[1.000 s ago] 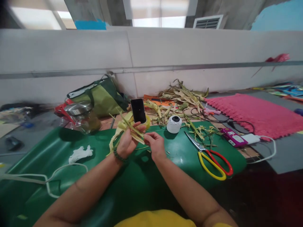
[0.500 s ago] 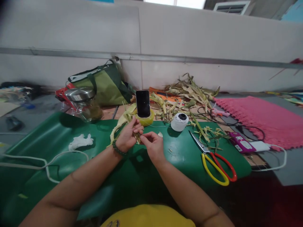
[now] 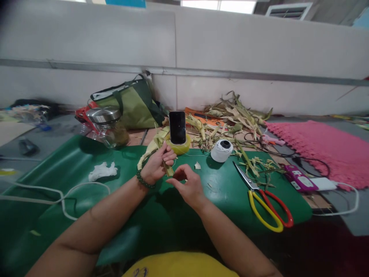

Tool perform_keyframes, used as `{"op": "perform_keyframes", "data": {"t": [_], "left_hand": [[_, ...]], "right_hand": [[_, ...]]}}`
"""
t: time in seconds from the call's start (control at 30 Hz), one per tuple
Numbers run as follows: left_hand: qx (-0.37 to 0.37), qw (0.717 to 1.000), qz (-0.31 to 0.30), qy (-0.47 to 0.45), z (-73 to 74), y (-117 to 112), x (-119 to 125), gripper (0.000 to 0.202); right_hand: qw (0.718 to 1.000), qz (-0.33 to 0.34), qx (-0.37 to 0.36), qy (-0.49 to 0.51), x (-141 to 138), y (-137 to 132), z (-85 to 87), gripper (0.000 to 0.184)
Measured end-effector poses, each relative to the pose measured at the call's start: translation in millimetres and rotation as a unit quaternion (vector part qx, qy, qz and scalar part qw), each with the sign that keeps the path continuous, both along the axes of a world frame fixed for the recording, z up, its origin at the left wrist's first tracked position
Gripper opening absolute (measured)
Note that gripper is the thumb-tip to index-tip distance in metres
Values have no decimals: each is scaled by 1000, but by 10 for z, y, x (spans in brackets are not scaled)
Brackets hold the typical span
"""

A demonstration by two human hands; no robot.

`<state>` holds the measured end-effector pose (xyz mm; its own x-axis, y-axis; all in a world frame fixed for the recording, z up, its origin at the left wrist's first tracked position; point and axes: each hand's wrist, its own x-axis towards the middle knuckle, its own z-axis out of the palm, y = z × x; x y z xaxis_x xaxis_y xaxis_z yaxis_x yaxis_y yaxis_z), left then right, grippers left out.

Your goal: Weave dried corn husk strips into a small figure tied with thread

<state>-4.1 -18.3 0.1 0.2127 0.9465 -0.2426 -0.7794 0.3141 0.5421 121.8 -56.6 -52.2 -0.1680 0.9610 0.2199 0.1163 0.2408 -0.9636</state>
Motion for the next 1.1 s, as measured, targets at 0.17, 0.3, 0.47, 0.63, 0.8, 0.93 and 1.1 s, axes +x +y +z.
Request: {"op": "perform_keyframes", "data": {"t": [0.17, 0.3, 0.47, 0.63, 0.8, 0.93, 1.1], "left_hand": [[-10, 999, -23, 24, 10, -47, 62, 39], [-8, 998, -47, 40, 19, -63, 62, 40], [41, 992, -91, 72, -40, -72, 28, 37], [112, 966, -163, 165, -95, -94, -8, 37], [87, 901, -317, 282, -78, -173, 13, 37], [73, 853, -425, 294, -90, -251, 58, 27], [78, 827, -500, 246, -111, -273, 67, 29]], "right_hand": [[998, -16, 29, -60, 32, 54, -37, 41], [996, -18, 25, -85, 36, 63, -25, 47], [994, 15, 23, -108, 60, 28, 26, 52], [998, -13, 14, -59, 145, 57, 140, 43], [997, -19, -52, 51, 254, 198, 298, 30], [980, 129, -106, 108, 359, 219, 387, 22], [979, 129, -98, 125, 464, 175, 437, 19]]}}
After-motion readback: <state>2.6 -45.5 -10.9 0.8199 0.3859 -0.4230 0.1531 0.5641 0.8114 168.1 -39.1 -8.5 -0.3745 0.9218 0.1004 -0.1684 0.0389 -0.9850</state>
